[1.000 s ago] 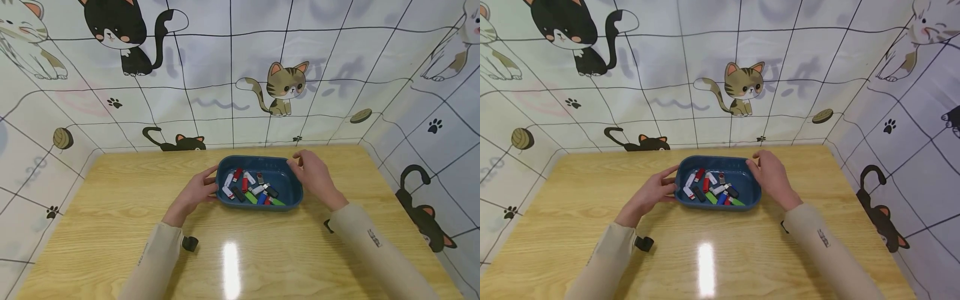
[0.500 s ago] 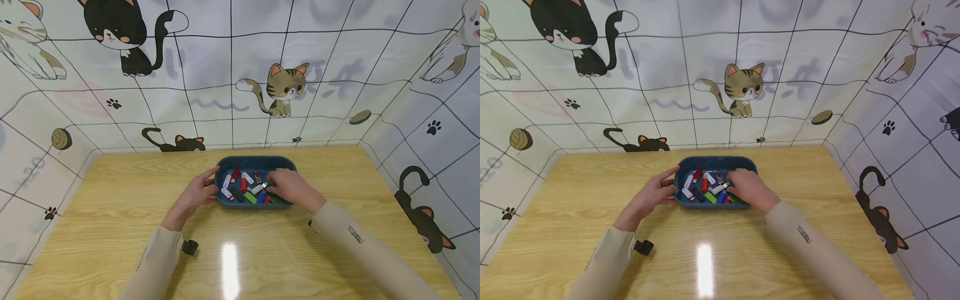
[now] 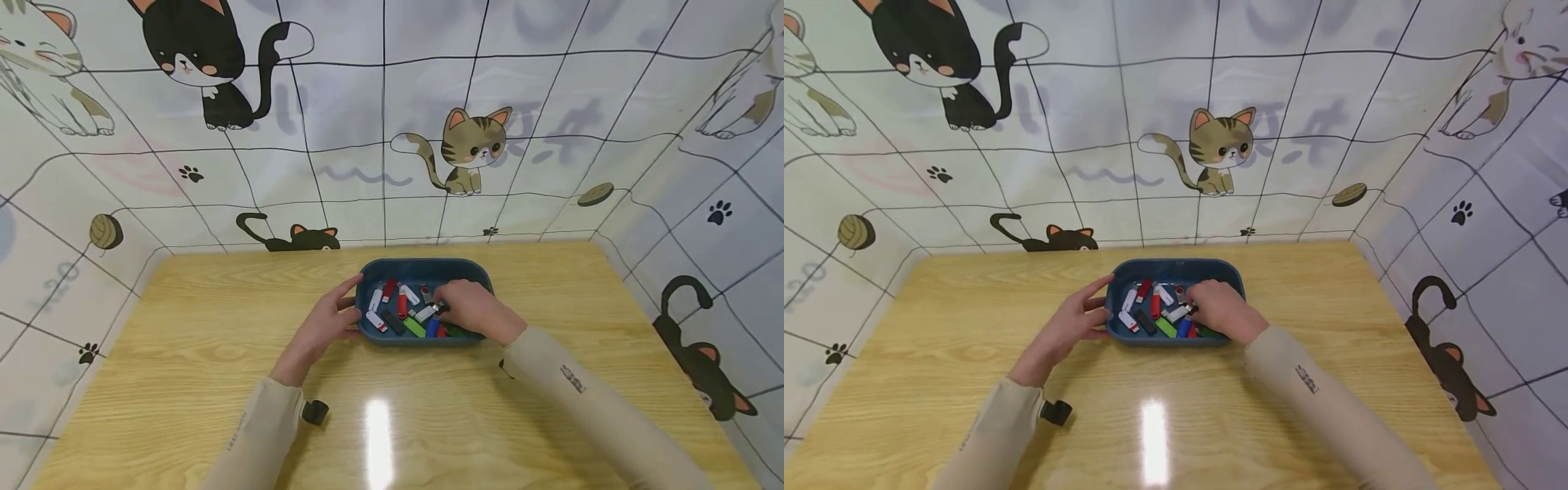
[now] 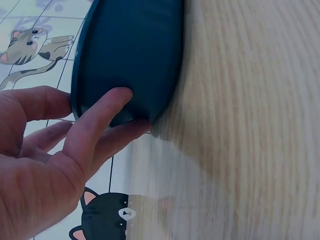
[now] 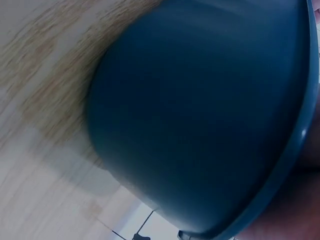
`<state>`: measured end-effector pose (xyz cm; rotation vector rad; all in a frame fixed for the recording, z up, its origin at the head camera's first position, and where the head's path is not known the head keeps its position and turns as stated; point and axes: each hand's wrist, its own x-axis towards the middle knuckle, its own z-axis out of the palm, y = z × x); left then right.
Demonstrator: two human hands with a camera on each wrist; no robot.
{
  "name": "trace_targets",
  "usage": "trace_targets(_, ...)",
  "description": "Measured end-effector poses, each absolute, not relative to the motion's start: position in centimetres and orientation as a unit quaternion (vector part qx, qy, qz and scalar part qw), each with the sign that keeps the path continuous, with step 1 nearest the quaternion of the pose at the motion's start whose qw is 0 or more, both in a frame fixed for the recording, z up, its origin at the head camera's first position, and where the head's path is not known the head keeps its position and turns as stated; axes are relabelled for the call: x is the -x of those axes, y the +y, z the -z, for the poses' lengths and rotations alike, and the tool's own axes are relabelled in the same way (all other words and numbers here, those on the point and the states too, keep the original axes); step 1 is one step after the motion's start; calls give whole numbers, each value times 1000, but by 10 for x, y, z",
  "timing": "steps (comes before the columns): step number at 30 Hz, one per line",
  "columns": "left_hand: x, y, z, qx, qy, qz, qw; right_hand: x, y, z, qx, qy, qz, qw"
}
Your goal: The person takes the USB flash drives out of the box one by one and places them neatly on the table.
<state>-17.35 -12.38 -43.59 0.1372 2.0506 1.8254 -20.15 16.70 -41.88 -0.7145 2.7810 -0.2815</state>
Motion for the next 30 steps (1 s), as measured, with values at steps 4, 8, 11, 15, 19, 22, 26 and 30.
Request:
trace_targets(4, 173, -118, 439, -49, 736, -649, 185, 199, 169, 418, 237, 958, 93, 129)
trace_targets(8, 172, -113, 440, -20, 760, -626, 172, 195, 174, 418, 224, 961, 115, 116)
trace_targets(11, 173, -111, 439, -3, 780, -604, 167, 191, 177, 414, 207, 963, 145, 97)
trace_targets(15, 179, -117, 441, -6, 788, -594, 163, 185, 182, 407, 180, 964, 181, 75)
trace_targets(19, 183, -124, 446, -13, 781, -602, 167, 173, 193, 401, 157, 962, 217, 58)
trace_targets(22, 184, -127, 446, -14, 772, -611, 175, 162, 205, 397, 142, 960, 241, 33)
trace_targets(26, 183, -129, 446, -14, 760, -624, 184, 146, 224, 392, 122, 958, 258, -11)
trace_targets(30, 181, -132, 445, -7, 753, -632, 183, 135, 242, 394, 99, 956, 273, -41)
